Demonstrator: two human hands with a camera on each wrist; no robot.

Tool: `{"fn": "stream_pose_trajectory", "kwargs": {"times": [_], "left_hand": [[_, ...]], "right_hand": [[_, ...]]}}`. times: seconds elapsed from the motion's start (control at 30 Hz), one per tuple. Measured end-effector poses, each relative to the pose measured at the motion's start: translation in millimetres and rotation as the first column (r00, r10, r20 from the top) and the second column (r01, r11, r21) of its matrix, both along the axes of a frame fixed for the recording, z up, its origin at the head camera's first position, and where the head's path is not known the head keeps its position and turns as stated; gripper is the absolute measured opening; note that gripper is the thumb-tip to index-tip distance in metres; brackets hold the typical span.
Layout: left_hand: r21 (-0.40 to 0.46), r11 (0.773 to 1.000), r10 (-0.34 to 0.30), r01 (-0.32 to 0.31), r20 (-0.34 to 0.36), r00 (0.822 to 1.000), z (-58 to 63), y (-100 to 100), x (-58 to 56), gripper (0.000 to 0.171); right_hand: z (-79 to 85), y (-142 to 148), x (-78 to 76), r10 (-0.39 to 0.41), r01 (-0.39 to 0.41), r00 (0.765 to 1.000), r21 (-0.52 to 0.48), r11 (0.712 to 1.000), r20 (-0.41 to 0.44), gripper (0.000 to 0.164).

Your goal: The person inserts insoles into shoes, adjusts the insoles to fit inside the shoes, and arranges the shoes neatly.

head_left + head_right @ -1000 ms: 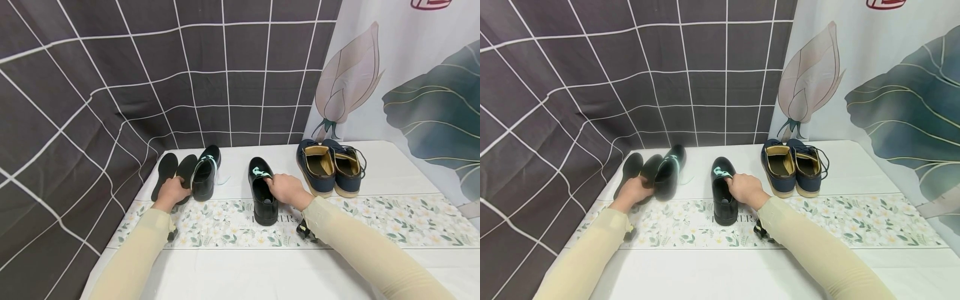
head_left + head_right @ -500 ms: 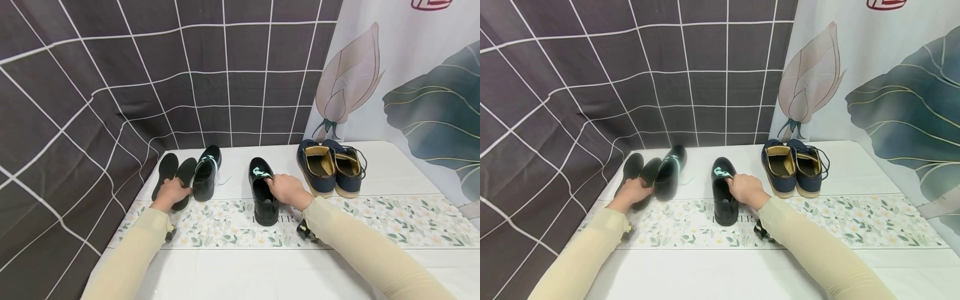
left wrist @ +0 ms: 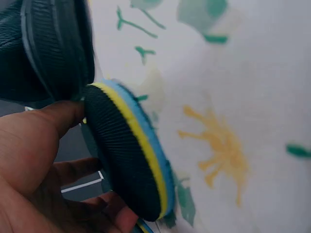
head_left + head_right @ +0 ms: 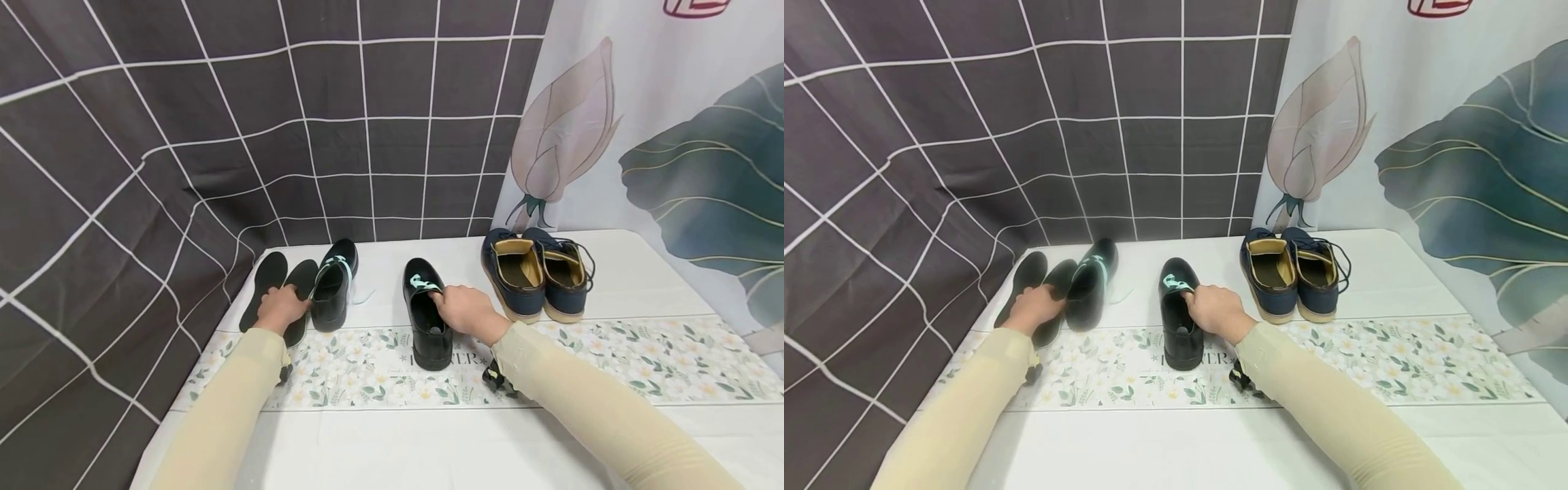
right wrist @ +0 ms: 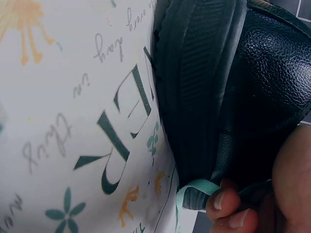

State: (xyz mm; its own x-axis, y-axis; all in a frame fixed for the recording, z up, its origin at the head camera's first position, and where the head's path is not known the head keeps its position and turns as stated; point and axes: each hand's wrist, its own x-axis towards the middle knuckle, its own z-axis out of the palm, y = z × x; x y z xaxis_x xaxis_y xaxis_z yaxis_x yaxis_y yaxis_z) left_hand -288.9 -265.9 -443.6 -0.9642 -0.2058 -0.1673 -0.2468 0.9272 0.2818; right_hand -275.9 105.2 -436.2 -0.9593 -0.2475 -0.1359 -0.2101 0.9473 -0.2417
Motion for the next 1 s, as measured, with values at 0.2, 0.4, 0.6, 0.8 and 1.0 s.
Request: {"fn": "stream_pose_trajectory", "kwargs": {"times": [0.2, 0.4, 0.6, 0.8, 1.0], "left_hand": [[-0.029, 0.999, 0.016, -0.016, -0.026, 1.000, -1.0, 1, -1.8, 0.065], [-0.012, 1.000, 0.013, -0.014, -0.059, 0.998, -2.0, -2, -2.7, 0.061], [0.056, 0.998, 0.022, -0.016, -0.097, 0.995, -3.4, -10, -1.7, 0.058], [0.059, 0.998, 0.012, -0.003, -0.150, 0.989, 1.7, -9, 0.9, 0.051], [0.021, 1.000, -0.015, 0.018, -0.154, 0.988, 4.8, -9, 1.9, 0.041]], "right_hand": [[-0.1, 0, -0.9, 0.001, -0.001, 1.000, -0.005, 1.000, -0.003, 0.056], [-1.7, 1, -1.1, 0.002, -0.002, 1.000, -0.003, 1.000, -0.011, 0.056], [-2.9, 1, -0.2, 0.006, -0.006, 1.000, -0.010, 1.000, -0.005, 0.056], [-2.0, 2, -0.2, 0.006, -0.007, 1.000, -0.012, 1.000, -0.016, 0.056], [-2.3, 1, -0.5, -0.002, 0.002, 1.000, -0.012, 1.000, 0.003, 0.056]]}}
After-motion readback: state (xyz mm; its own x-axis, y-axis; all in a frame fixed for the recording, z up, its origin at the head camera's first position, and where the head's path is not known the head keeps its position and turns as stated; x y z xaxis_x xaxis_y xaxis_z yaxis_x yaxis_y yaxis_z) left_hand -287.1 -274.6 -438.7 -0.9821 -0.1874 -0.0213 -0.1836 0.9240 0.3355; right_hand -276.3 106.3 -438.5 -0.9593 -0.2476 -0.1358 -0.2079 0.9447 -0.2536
